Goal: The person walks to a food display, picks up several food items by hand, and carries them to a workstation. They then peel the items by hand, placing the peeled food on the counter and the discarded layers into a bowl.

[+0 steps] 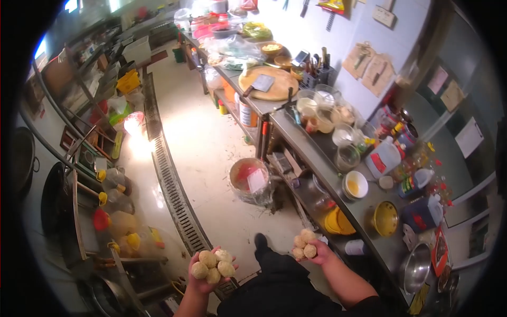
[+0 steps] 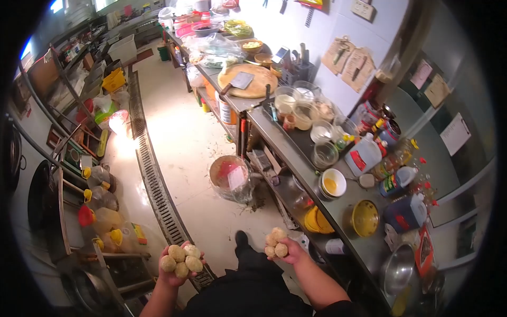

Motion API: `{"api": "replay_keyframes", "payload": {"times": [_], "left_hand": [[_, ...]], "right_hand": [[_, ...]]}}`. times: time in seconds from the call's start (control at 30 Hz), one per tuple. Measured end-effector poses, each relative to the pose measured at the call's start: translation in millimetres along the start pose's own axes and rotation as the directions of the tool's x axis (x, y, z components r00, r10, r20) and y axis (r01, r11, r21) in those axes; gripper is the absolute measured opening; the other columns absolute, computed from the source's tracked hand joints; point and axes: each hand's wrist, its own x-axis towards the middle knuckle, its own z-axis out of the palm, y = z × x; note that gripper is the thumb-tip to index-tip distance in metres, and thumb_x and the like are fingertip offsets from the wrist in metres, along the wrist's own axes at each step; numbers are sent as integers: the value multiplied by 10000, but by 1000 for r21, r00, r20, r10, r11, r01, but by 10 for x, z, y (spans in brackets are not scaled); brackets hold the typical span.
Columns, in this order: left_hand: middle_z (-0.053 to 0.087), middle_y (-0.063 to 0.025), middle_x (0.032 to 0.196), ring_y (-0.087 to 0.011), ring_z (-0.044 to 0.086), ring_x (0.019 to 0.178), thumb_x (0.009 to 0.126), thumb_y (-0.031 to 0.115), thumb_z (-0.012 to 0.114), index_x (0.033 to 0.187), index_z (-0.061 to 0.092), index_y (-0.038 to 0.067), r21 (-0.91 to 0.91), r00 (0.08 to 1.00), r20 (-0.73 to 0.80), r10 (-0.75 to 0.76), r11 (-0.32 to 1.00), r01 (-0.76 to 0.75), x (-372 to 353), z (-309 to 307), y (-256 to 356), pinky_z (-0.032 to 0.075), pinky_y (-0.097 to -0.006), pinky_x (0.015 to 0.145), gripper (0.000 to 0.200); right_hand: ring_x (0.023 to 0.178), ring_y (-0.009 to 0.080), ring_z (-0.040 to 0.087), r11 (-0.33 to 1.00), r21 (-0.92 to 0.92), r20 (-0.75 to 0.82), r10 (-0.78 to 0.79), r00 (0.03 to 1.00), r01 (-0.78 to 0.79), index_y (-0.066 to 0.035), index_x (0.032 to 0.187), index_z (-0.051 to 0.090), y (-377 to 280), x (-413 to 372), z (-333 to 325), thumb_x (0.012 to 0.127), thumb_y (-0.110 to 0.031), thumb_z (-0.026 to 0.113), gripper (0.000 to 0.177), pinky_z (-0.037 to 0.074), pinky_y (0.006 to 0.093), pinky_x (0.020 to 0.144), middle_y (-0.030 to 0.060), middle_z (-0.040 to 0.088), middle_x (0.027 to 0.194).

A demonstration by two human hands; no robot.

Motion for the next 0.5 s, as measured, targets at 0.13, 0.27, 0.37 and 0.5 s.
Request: {"api": "replay_keyframes", "payload": {"times": [0.13,0.27,0.37,0.5], "left_hand": [[376,-369,1414,-601,411,1260,926,559,474,1476,362,162,68,988,-13,153,986,-151,221,125,603,525,-697,833,688],[413,-386,1371,-606,453,1217,923,574,470,1454,394,156,108,953,-40,299,950,-294,490,557,1251,558,-671,769,680],[435,-377,1354,-597,479,1189,916,580,479,1446,409,163,184,930,-71,361,921,-344,706,935,1843,567,-663,744,677],[444,-355,1363,-569,508,1167,910,605,490,1432,442,173,238,900,-82,428,886,-399,1031,1503,2459,580,-620,739,679]], "right_hand": [[1081,334,635,991,-112,52,81,995,-75,-60,1305,515,-410,959,272,882,-327,606,508,565,565,835,171,626,1184],[1053,330,653,968,-237,-62,67,996,-80,-66,1306,522,-930,2170,549,864,-233,640,487,589,550,762,148,634,1155],[983,275,674,937,-348,-131,-40,991,-8,-65,1275,558,-1376,3064,974,869,-130,645,420,594,463,746,113,657,1102],[903,168,654,842,-529,-205,-251,946,108,-59,1237,616,-2076,4047,1571,799,-60,743,457,573,356,755,47,669,1041]]}}
